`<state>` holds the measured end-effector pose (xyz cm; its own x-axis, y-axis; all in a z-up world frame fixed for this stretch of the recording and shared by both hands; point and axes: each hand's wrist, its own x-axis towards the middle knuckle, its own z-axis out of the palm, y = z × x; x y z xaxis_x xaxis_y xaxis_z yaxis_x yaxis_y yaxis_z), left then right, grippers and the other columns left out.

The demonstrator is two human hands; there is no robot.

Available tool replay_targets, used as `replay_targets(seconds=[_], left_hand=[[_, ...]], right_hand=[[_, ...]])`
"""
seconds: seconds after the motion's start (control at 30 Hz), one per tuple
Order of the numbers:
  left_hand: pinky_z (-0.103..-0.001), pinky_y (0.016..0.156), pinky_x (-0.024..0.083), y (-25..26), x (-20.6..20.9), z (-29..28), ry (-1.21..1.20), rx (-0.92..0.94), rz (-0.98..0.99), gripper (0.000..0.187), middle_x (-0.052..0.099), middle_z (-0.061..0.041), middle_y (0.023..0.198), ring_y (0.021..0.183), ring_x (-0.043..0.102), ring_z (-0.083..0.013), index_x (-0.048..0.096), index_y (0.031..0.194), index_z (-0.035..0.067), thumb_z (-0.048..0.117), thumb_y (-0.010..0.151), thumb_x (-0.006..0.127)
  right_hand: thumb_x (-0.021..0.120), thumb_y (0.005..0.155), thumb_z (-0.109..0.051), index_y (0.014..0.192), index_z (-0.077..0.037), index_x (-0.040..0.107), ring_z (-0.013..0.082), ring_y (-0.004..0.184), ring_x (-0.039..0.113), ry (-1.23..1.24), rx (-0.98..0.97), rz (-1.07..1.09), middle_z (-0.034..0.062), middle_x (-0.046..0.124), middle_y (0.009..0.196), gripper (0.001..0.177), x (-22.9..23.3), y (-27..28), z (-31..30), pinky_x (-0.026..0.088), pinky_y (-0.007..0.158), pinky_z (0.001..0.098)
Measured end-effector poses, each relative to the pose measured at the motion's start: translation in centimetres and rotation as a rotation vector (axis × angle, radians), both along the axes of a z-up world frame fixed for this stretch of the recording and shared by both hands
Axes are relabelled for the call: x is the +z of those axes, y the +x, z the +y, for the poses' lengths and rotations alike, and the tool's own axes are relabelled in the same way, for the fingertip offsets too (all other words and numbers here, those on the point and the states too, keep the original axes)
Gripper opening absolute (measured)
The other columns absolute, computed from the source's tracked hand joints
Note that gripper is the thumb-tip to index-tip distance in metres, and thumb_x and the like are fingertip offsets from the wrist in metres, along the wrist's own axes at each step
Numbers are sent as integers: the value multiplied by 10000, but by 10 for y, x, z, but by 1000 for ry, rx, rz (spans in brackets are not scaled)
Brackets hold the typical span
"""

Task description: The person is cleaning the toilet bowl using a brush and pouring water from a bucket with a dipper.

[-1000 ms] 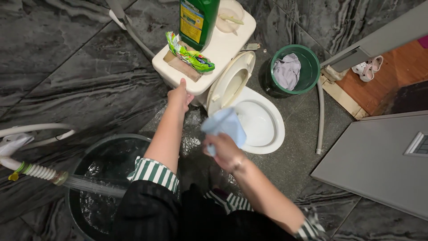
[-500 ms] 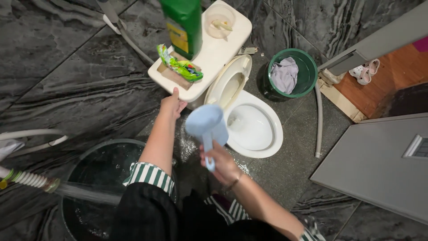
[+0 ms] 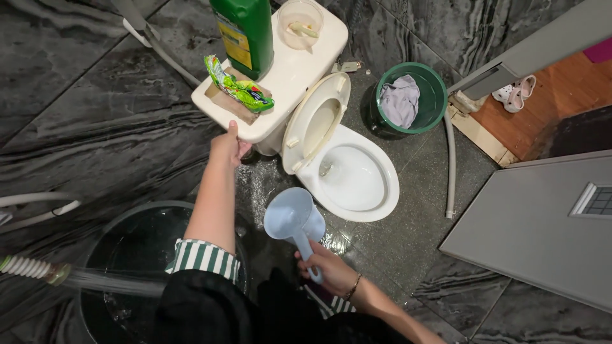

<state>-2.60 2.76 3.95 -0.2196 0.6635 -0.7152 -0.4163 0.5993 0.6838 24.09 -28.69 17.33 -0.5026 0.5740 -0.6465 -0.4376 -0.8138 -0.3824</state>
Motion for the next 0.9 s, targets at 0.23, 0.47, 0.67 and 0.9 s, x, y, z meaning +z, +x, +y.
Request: replay_targets(seconds=[0.23,0.47,0.67,0.9], left_hand=[[-315,679,638,-16,-7,5,-11,-12,38,452,676,-102,941,742,664,-194,656,1083,-36,409,1009,635],[-341,753,626,5,-53,-7,2,7,-28,386,711,-77,964,797,682,-184,651,1077,10,385,986,657],[-390,824,599,17,-57,-17,49,48,-16,411,734,-72,997,829,689,-189,661,1096,19,401,953,716],[-503,893,512,15,-15,-32,-56,-133,44,577,667,-23,1079,957,649,-202,625,1225,79,579,937,608]], right_hand=[[546,864,36,1534,-23,381,118,860,561,-20,39,-34,29,556,1111,693,1,4,7,508,756,266],[541,868,30,1491,-43,410,111,835,578,-39,76,-27,22,583,1106,640,-3,1,7,511,728,256],[561,873,8,1478,-65,450,79,786,556,-67,115,-53,6,587,1092,620,-9,-3,-1,500,691,241],[549,1069,-321,1305,-6,552,72,742,548,-33,114,-241,2,618,958,394,-71,-17,-25,468,637,235]])
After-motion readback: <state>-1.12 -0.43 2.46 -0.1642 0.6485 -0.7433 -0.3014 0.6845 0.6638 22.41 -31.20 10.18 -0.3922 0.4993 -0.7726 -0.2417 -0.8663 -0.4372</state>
